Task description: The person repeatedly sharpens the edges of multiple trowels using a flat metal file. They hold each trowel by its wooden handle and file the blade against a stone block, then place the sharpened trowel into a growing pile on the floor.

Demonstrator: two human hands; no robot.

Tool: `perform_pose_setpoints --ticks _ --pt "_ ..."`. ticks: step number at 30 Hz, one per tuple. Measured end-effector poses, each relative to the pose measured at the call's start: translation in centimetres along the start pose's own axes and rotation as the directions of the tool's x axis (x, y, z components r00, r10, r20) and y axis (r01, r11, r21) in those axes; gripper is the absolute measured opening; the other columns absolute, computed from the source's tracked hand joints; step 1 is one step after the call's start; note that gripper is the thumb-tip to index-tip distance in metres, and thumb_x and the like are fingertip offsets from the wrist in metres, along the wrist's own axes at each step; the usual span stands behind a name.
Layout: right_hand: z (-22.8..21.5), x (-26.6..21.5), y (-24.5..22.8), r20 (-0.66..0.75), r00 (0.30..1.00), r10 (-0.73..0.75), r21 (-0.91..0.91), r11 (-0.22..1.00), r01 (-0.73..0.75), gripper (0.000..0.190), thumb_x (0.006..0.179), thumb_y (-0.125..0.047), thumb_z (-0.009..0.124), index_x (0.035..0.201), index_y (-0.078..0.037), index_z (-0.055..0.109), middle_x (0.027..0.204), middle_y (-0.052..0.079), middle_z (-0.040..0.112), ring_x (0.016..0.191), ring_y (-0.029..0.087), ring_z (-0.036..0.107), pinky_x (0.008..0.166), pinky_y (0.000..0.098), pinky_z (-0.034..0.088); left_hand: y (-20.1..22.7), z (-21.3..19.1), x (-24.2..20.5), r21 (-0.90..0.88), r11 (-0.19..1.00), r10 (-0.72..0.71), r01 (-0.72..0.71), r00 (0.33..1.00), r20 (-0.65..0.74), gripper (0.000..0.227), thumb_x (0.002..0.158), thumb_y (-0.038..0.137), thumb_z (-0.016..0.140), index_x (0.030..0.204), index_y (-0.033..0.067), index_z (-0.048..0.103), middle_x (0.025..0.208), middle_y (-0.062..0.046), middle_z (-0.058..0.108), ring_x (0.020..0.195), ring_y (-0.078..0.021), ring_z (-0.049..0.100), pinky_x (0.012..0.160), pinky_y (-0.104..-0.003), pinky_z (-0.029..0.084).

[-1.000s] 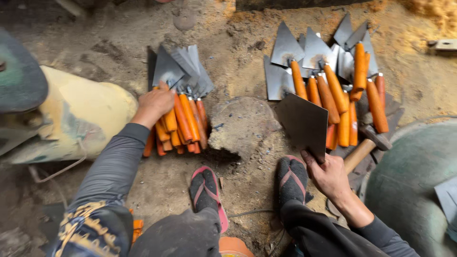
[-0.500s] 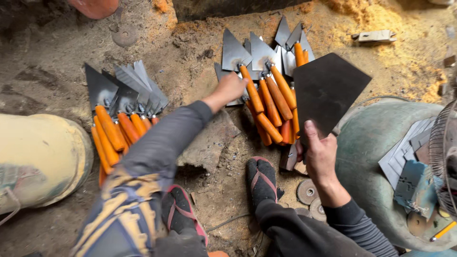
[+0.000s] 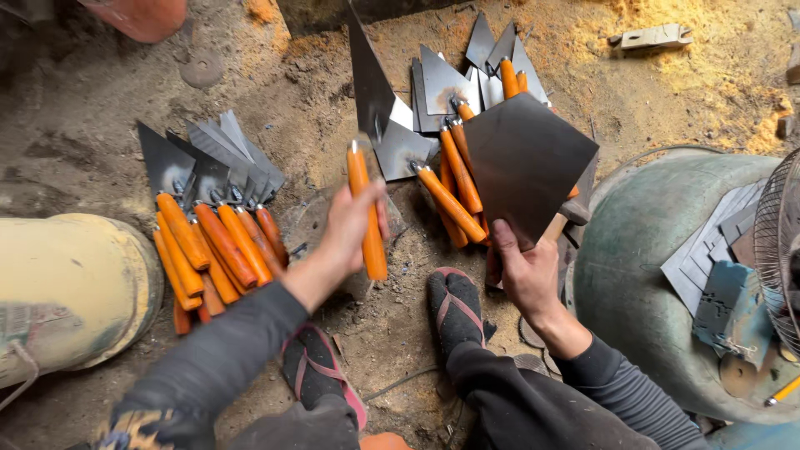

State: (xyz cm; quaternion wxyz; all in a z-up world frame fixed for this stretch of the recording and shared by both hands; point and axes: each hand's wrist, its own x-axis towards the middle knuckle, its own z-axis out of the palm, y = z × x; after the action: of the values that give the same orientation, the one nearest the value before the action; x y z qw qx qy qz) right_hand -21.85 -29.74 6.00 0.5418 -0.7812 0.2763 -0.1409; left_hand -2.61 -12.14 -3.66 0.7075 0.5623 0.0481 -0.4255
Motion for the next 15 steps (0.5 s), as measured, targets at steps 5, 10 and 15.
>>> perform_pose_setpoints --ticks 5,10,15 --pt "1.2 -1.2 -0.9 0.052 0.98 -0.191 0.153 0.971 0.181 0.03 0.109 -0.019 0.057 0.088 0.0 0.066 0.059 0.003 0.06 0.047 0.011 0.055 0.043 0.0279 0.041 -2.5 1.0 -9.5 -0.156 0.982 -0.125 0.106 0.986 -0.114 0.02 0.091 0.018 0.067 0.095 0.0094 0.049 0.073 -0.001 0.061 0.049 -0.0109 0.055 0.043 -0.029 0.049" --pt "3.4 -2.3 1.8 0.009 0.87 -0.494 0.145 0.861 0.487 0.014 0.102 -0.01 0.054 0.108 -0.001 0.063 0.08 0.008 0.066 0.062 0.017 0.064 0.054 0.0306 0.053 -4.6 0.8 -9.8 -0.117 0.993 -0.033 0.022 0.995 -0.094 0.024 0.094 0.015 0.069 0.096 0.0088 0.045 0.067 -0.001 0.053 0.047 -0.0095 0.05 0.042 -0.028 0.046" --pt "6.7 -0.4 5.3 0.42 0.906 -0.045 -0.548 0.784 0.293 0.021 0.096 -0.012 0.068 0.115 -0.006 0.074 0.062 0.019 0.063 0.059 0.036 0.063 0.053 0.0428 0.048 -6.7 0.8 -8.4 -0.108 0.992 -0.076 0.07 0.995 -0.057 0.022 0.092 0.01 0.067 0.096 0.0076 0.046 0.064 -0.001 0.049 0.046 -0.0105 0.05 0.039 -0.029 0.044"
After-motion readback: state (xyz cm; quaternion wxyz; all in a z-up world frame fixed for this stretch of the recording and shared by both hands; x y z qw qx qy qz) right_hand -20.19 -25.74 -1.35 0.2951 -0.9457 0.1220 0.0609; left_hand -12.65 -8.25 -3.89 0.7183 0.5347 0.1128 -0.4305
